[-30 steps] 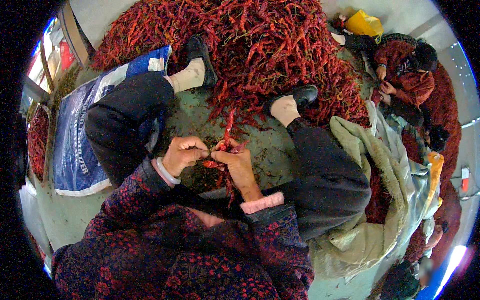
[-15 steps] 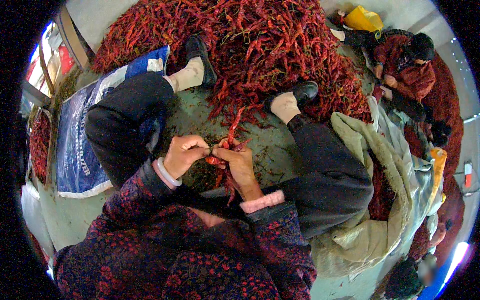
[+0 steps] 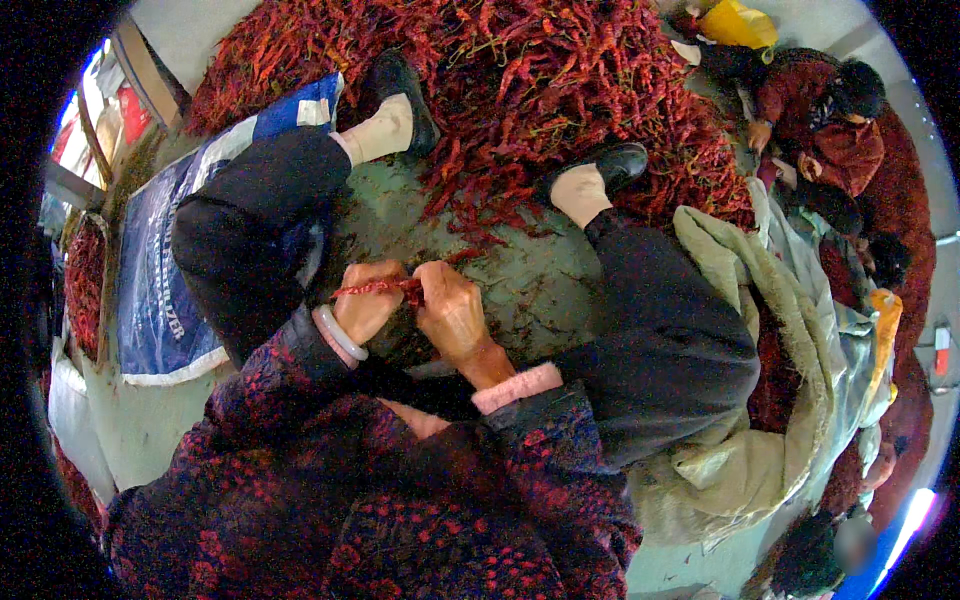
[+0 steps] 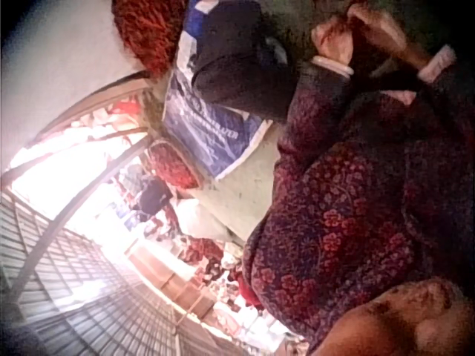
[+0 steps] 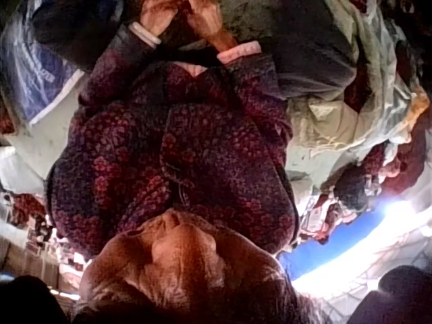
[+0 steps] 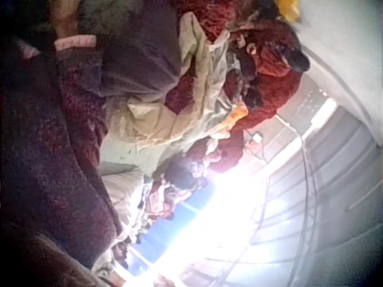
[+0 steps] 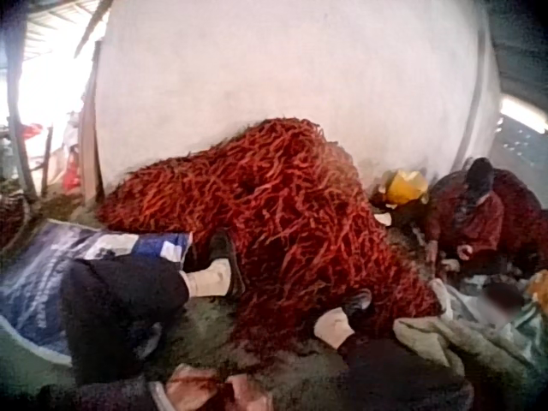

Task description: The person sits on the floor and removes stems from dried red chilies by hand, placing the de-stemmed chilies into a nearby sack. The task is performed continuously with both hands.

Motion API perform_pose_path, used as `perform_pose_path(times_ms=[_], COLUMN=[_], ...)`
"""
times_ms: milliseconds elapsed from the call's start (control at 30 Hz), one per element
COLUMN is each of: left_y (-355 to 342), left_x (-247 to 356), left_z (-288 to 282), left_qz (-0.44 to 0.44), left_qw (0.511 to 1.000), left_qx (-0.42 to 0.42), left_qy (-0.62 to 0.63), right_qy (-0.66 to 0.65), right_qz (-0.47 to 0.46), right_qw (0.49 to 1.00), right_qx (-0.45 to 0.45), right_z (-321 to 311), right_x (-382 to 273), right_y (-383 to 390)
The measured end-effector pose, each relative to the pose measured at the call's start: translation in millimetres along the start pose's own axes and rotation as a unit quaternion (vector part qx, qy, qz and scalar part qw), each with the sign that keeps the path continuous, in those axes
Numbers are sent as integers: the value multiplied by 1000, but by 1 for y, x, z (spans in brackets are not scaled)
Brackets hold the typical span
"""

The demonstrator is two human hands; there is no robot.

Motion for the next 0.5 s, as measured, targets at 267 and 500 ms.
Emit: perform_pose_path(times_ms=[267, 500], left_y=[3, -8], left_x=[-21, -26], left_z=[-2, -23], left_qz=[-1, -324], left_qw=[999, 880], left_qx=[12, 0], left_qy=[-37, 348], right_qy=[-18, -375], right_qz=[83, 531], right_qw=[996, 754], right_qx=[2, 94], right_z=[16, -16], right_x=[23, 85], right_y=[7, 15])
Point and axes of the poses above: each hand's wrist, its own y-axis away from the middle knuckle, its own z-axis out of the palm, x = y × z, the point moved 8 cm from there along -y, towards the middle knuckle, and after that the axes turned 12 degrees about x, right-handed, at the moved point
